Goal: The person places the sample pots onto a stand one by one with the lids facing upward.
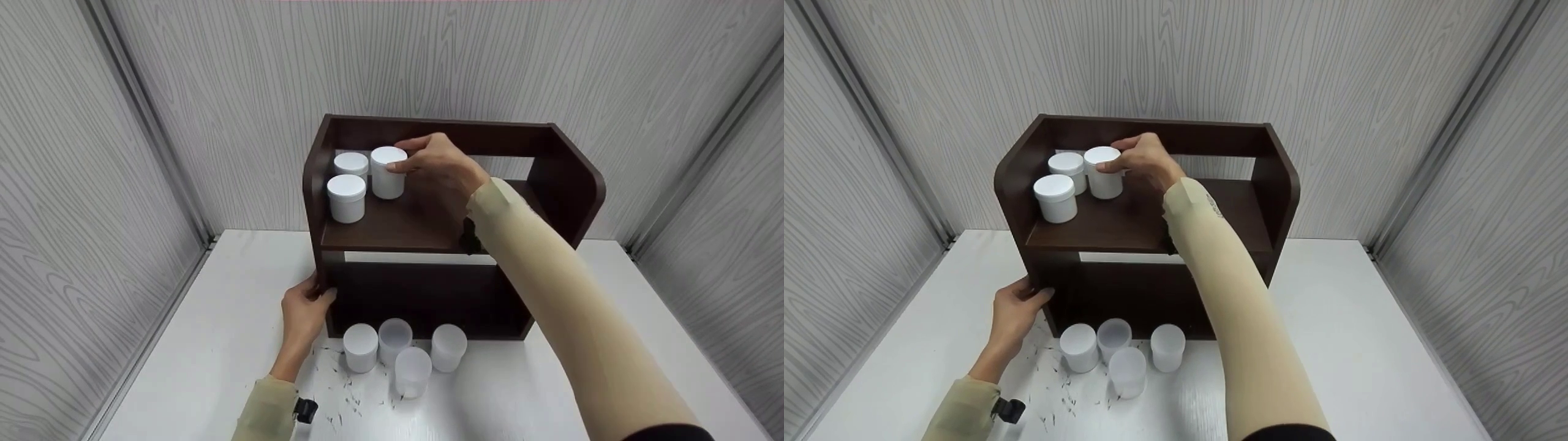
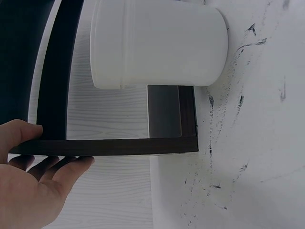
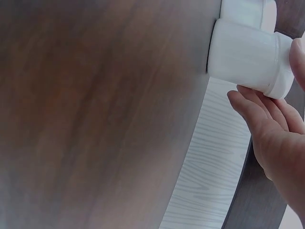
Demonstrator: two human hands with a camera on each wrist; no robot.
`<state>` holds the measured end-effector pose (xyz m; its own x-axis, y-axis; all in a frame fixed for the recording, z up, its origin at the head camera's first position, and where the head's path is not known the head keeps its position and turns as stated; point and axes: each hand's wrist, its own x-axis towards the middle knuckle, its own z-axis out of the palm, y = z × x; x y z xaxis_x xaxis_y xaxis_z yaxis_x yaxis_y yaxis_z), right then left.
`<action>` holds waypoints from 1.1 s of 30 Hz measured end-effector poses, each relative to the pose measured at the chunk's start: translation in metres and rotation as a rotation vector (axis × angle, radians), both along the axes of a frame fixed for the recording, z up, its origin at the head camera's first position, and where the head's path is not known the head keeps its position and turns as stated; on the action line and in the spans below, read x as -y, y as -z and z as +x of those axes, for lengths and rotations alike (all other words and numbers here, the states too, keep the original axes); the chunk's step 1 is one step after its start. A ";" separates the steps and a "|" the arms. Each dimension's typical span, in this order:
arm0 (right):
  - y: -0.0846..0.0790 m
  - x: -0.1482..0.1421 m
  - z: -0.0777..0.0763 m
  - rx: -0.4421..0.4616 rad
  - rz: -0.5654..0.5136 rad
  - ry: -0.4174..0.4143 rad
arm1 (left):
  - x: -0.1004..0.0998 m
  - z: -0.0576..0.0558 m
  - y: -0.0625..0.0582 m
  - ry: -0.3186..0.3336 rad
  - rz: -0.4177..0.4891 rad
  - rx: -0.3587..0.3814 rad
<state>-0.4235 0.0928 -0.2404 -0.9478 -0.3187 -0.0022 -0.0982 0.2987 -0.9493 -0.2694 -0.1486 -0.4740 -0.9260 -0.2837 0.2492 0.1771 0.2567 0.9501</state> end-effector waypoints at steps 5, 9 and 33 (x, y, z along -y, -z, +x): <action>-0.001 -0.002 0.001 -0.007 0.031 0.006 | 0.000 0.000 0.000 -0.003 -0.019 0.005; -0.002 -0.007 0.004 0.002 0.024 0.006 | 0.000 0.000 0.000 -0.003 -0.008 0.012; 0.018 -0.056 0.141 -0.264 -0.132 0.081 | 0.008 0.000 0.001 0.002 0.013 0.003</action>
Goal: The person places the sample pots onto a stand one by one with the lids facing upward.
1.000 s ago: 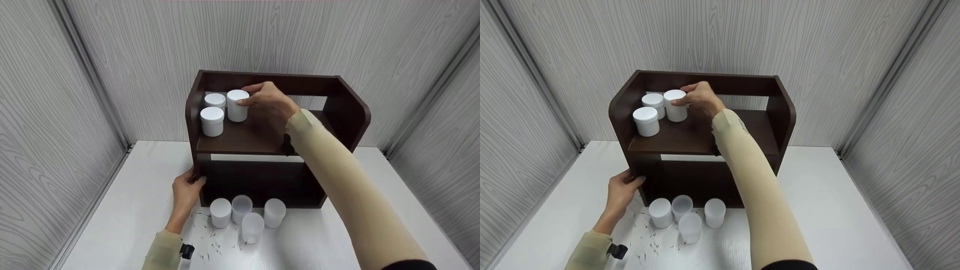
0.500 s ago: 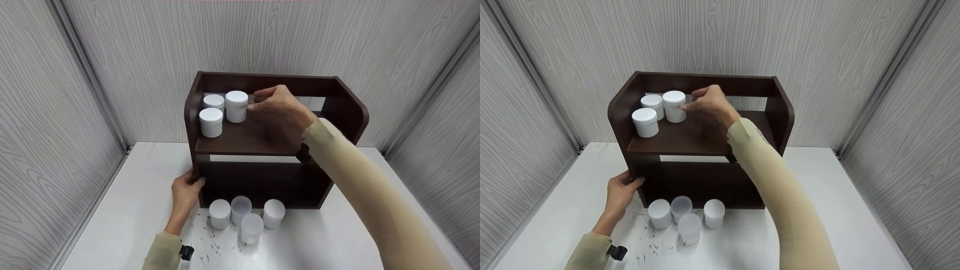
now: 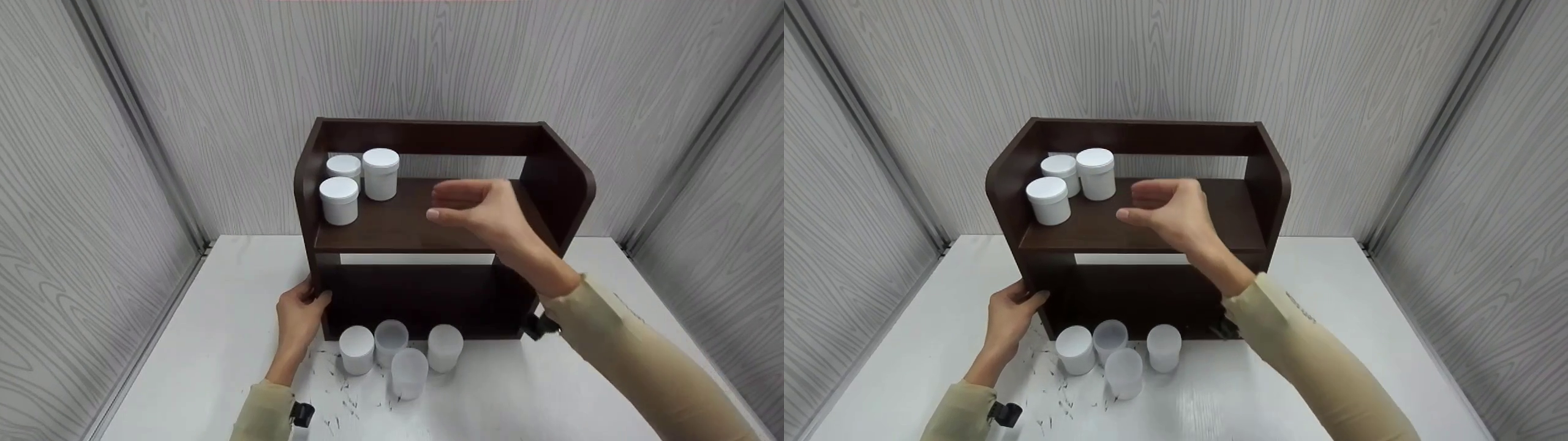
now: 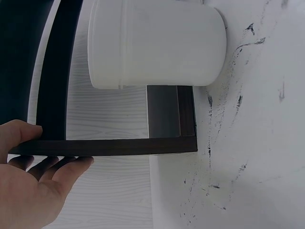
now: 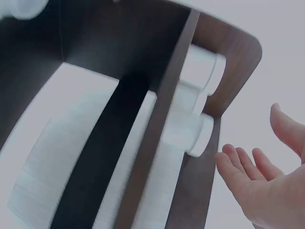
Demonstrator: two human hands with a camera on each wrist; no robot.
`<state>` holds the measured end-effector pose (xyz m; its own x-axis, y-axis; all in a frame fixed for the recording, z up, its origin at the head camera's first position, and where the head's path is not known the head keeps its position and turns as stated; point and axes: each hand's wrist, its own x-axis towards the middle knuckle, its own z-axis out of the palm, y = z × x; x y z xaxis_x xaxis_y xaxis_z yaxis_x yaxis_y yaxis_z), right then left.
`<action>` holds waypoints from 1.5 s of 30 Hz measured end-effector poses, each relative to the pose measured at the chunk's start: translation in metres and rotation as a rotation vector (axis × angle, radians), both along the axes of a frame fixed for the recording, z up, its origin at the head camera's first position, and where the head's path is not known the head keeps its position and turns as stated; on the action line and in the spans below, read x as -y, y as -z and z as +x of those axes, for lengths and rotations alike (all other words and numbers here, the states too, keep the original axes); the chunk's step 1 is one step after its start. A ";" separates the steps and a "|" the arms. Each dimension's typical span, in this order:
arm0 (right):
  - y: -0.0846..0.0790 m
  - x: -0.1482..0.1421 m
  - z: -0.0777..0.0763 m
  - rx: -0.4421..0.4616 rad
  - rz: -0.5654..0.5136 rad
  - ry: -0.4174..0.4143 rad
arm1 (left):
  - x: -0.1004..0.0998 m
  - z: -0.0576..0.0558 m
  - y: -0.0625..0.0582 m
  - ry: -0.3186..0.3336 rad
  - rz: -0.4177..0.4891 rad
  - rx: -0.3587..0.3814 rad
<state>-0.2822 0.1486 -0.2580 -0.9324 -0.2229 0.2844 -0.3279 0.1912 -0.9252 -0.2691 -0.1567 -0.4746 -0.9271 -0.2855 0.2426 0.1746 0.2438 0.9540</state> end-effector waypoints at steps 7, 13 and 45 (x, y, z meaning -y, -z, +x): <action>0.038 -0.021 0.059 0.008 -0.043 -0.007 | 0.001 -0.001 -0.003 0.002 0.001 -0.012; 0.074 -0.032 0.081 0.032 -0.029 0.017 | 0.002 -0.002 -0.006 -0.008 0.003 -0.025; 0.217 -0.085 0.059 0.072 0.105 -0.050 | 0.003 -0.003 -0.006 0.012 -0.009 0.022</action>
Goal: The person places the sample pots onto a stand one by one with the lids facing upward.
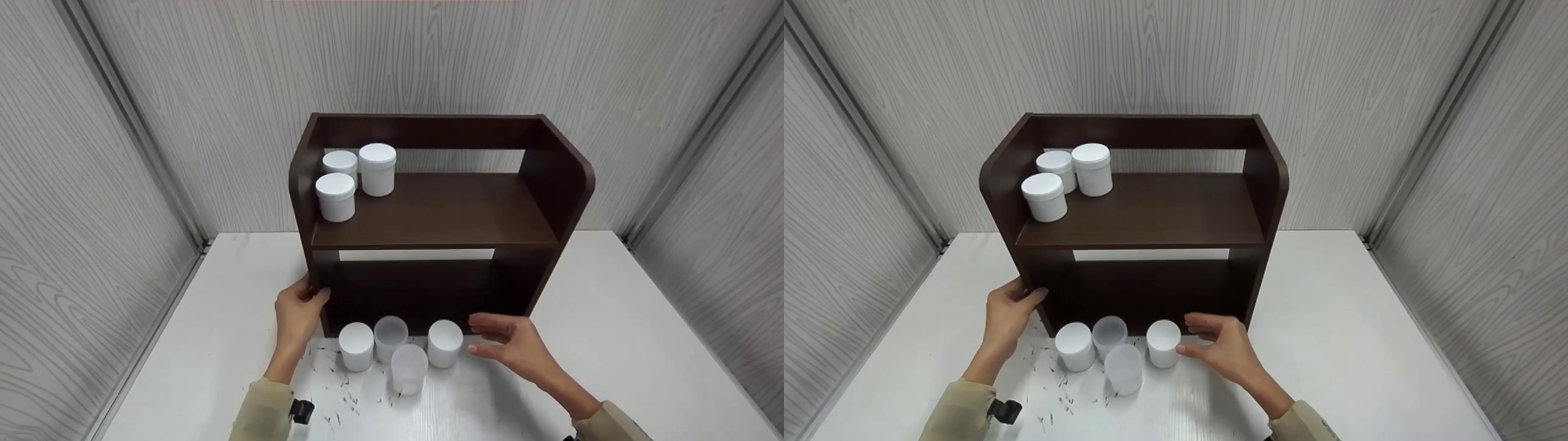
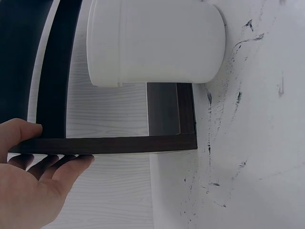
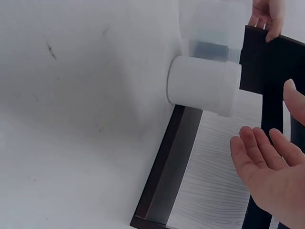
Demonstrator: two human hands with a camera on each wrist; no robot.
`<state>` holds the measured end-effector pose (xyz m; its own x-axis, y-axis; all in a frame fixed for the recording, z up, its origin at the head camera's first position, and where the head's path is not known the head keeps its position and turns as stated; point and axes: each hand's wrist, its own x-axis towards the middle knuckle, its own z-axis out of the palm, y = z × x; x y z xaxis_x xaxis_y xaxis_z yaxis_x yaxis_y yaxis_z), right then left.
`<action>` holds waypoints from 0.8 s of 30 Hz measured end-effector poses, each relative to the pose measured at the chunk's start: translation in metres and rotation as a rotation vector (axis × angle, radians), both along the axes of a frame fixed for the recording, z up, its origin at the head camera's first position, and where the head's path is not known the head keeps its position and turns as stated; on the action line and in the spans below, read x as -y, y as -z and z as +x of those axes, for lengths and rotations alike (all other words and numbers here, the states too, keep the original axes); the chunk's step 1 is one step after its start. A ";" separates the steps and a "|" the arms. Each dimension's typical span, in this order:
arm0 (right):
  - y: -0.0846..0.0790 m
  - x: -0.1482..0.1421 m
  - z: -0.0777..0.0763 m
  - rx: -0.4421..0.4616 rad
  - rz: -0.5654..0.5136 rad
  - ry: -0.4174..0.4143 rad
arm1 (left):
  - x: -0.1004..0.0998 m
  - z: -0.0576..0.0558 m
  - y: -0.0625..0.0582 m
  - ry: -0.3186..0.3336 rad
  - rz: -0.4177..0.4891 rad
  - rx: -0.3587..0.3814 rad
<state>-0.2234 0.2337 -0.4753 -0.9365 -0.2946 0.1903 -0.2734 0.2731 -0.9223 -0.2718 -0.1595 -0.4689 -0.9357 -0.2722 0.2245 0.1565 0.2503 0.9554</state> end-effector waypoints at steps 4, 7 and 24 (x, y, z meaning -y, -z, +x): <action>0.007 -0.001 -0.005 -0.005 -0.003 -0.029 | 0.000 0.000 -0.001 -0.005 0.001 -0.002; 0.012 -0.001 -0.009 -0.003 -0.003 -0.049 | 0.000 0.000 0.000 -0.004 -0.003 -0.010; 0.023 0.009 -0.028 -0.010 0.036 -0.155 | 0.000 0.001 0.000 0.000 -0.013 -0.040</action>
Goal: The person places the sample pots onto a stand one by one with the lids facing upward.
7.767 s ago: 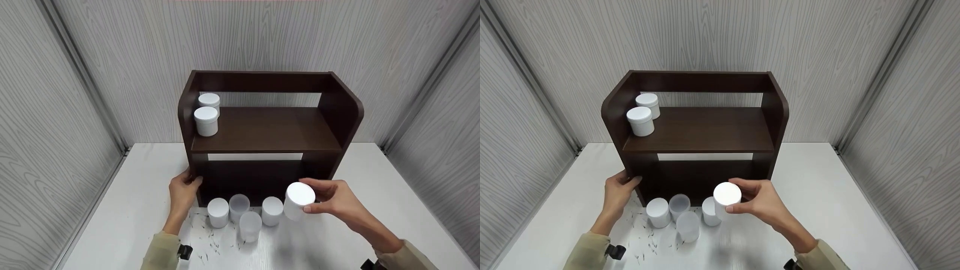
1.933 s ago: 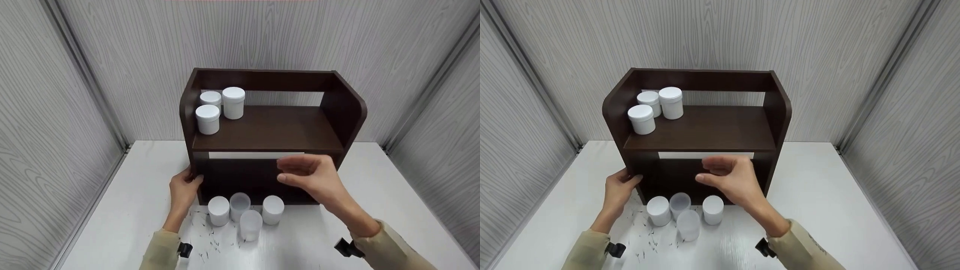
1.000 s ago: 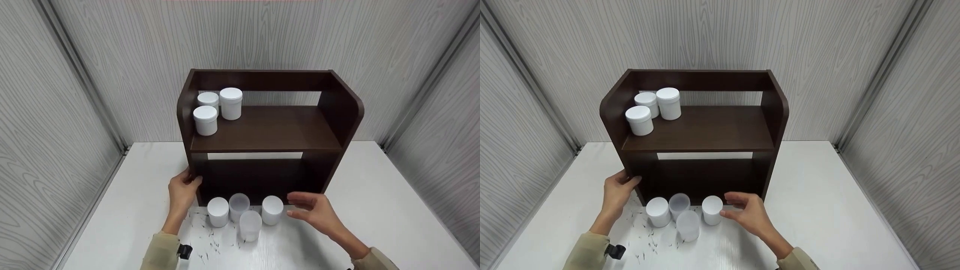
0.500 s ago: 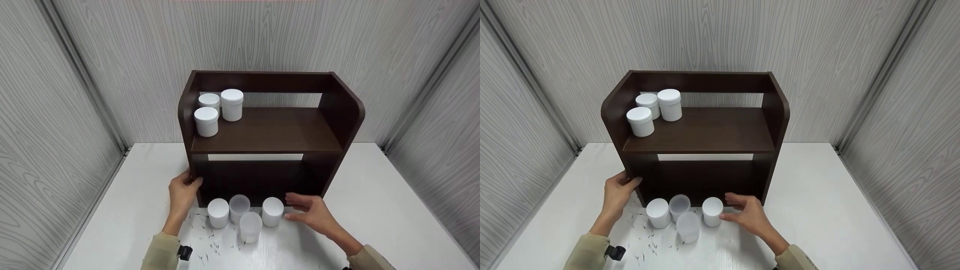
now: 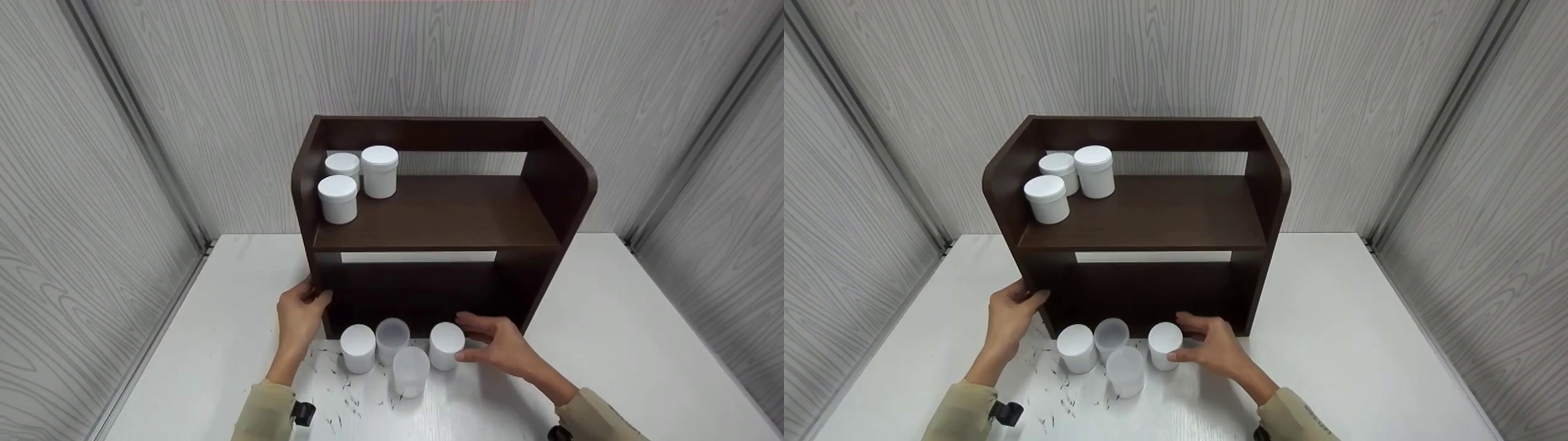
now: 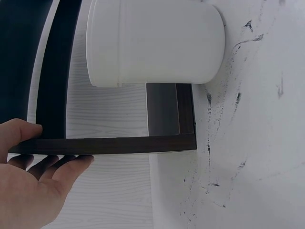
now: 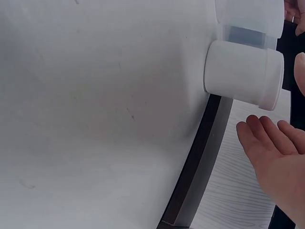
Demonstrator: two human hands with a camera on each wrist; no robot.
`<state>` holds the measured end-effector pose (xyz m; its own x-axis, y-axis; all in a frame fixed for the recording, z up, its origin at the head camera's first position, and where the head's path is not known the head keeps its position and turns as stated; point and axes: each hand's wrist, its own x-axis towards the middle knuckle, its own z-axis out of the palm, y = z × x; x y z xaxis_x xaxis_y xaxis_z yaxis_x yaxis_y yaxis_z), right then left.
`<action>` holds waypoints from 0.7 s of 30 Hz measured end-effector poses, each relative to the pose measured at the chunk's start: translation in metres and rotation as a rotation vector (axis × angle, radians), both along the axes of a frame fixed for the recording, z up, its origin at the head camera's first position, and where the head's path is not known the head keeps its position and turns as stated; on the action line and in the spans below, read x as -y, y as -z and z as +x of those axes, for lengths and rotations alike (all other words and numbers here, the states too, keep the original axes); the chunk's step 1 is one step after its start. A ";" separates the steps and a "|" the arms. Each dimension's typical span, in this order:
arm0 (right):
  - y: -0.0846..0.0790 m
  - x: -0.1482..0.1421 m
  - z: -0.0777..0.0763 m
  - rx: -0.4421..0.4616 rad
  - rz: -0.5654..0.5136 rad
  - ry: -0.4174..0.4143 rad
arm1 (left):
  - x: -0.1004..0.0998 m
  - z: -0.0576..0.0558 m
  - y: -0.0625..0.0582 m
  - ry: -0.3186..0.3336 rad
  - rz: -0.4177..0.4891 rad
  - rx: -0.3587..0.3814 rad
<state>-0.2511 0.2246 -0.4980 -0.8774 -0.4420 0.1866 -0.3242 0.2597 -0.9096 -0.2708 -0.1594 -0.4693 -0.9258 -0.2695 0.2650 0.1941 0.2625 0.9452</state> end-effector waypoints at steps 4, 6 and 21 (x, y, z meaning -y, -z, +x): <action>0.005 0.003 -0.004 0.025 -0.002 -0.011 | 0.000 -0.001 0.001 0.001 0.009 -0.002; 0.007 0.004 -0.005 0.033 -0.008 -0.016 | 0.000 -0.001 0.001 0.001 0.016 -0.001; 0.012 0.010 -0.007 0.071 -0.045 -0.018 | 0.001 0.000 -0.001 0.013 0.000 0.030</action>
